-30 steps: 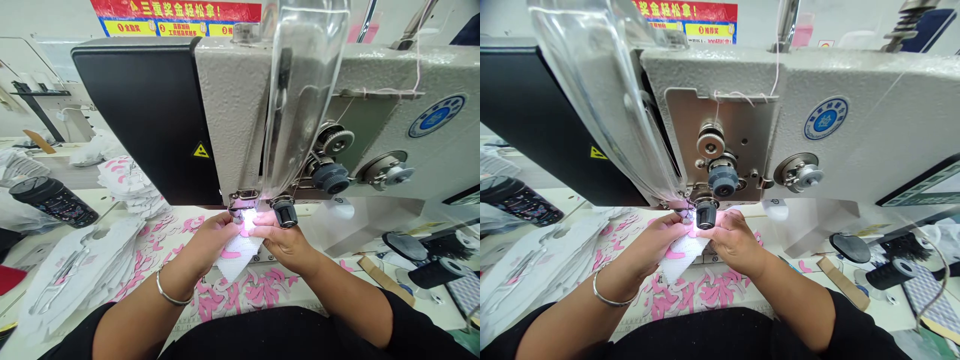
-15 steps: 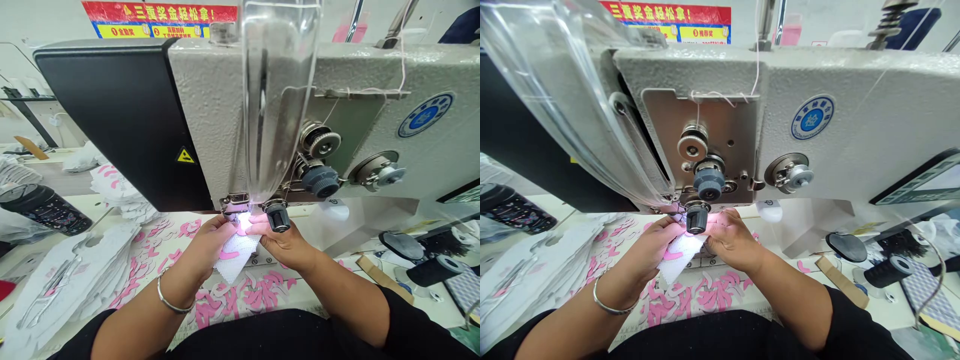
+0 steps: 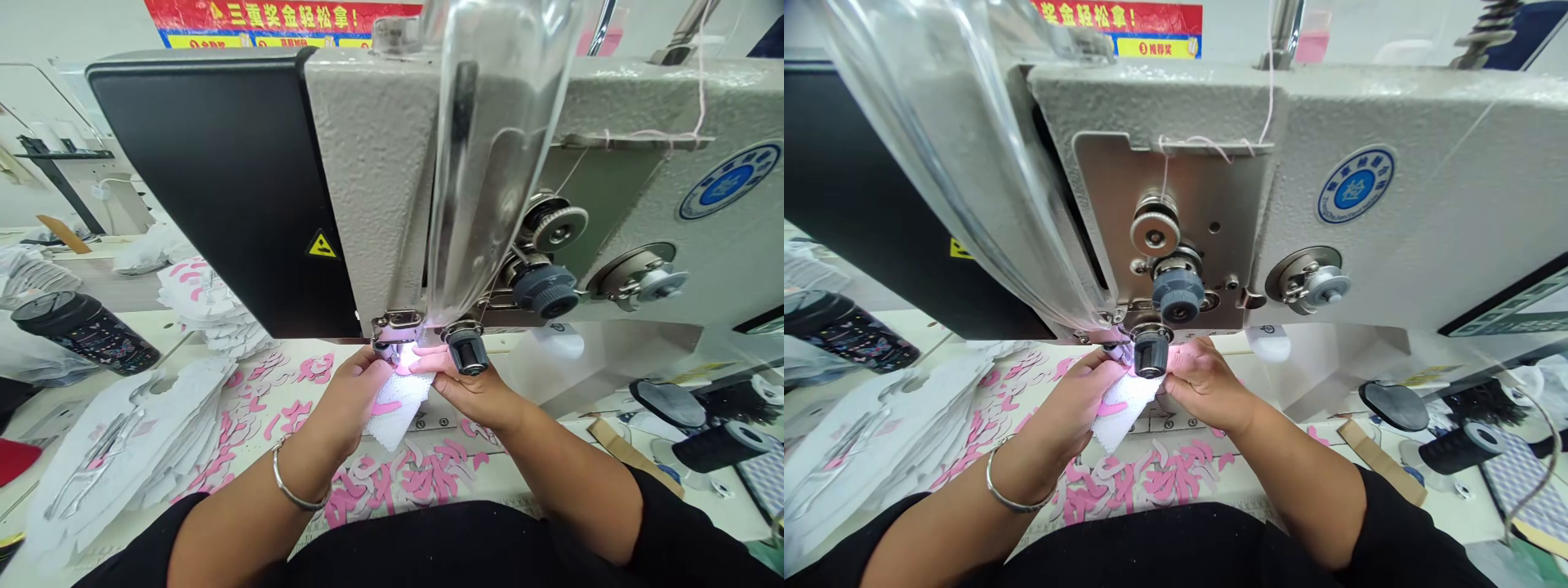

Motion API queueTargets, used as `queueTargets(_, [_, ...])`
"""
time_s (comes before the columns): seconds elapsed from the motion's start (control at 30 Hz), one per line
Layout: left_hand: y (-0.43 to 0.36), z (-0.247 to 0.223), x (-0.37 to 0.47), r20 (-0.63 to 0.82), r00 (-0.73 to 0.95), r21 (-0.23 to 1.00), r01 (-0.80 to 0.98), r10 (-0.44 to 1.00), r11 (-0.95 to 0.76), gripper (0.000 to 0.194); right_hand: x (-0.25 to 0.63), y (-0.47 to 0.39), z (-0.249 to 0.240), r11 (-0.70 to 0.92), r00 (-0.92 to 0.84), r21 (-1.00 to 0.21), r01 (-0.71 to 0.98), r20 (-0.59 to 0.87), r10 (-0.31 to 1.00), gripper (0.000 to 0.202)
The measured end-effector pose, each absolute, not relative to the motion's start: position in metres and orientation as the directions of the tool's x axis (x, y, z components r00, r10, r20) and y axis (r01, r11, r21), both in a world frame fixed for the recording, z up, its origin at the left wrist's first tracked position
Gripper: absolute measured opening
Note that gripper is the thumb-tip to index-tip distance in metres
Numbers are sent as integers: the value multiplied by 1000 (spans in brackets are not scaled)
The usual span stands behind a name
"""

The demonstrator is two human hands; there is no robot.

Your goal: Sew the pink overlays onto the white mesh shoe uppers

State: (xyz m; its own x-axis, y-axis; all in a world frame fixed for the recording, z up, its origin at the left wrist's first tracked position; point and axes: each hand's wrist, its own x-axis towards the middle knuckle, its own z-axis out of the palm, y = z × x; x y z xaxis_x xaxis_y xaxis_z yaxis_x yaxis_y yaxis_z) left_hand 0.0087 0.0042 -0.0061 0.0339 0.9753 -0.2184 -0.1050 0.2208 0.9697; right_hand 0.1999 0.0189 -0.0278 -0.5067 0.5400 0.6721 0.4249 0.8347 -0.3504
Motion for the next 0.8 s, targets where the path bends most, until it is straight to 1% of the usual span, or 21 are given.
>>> queueTargets(0.07, [3,-7,9,-227,36,969,-94,973,229,14,201,20,-27,829,-521,-371,418,650,553,27])
queueTargets(0.17, [2,-9,8,-242,59,963,-103,968,247,17,202,21,-28,833,-505,-380,402,666,548,28])
queueTargets(0.3, [2,-13,5,-183,66,971,-147,981,191,14,203,22,-29,833,-508,-368,414,666,546,29])
queueTargets(0.4, [4,-16,3,-168,73,973,-148,983,178,17,202,21,-28,818,-508,-356,451,652,564,31])
queueTargets(0.5, [8,-16,-1,-165,99,973,-149,981,179,17,200,18,-28,806,-493,-340,485,655,573,30])
queueTargets(0.63, [9,-15,-8,-170,181,954,-214,969,207,17,198,13,-28,792,-461,-313,524,678,573,25])
queueTargets(0.8, [-2,-16,-21,-196,251,925,-274,948,263,20,194,5,-31,785,-432,-237,572,726,534,27])
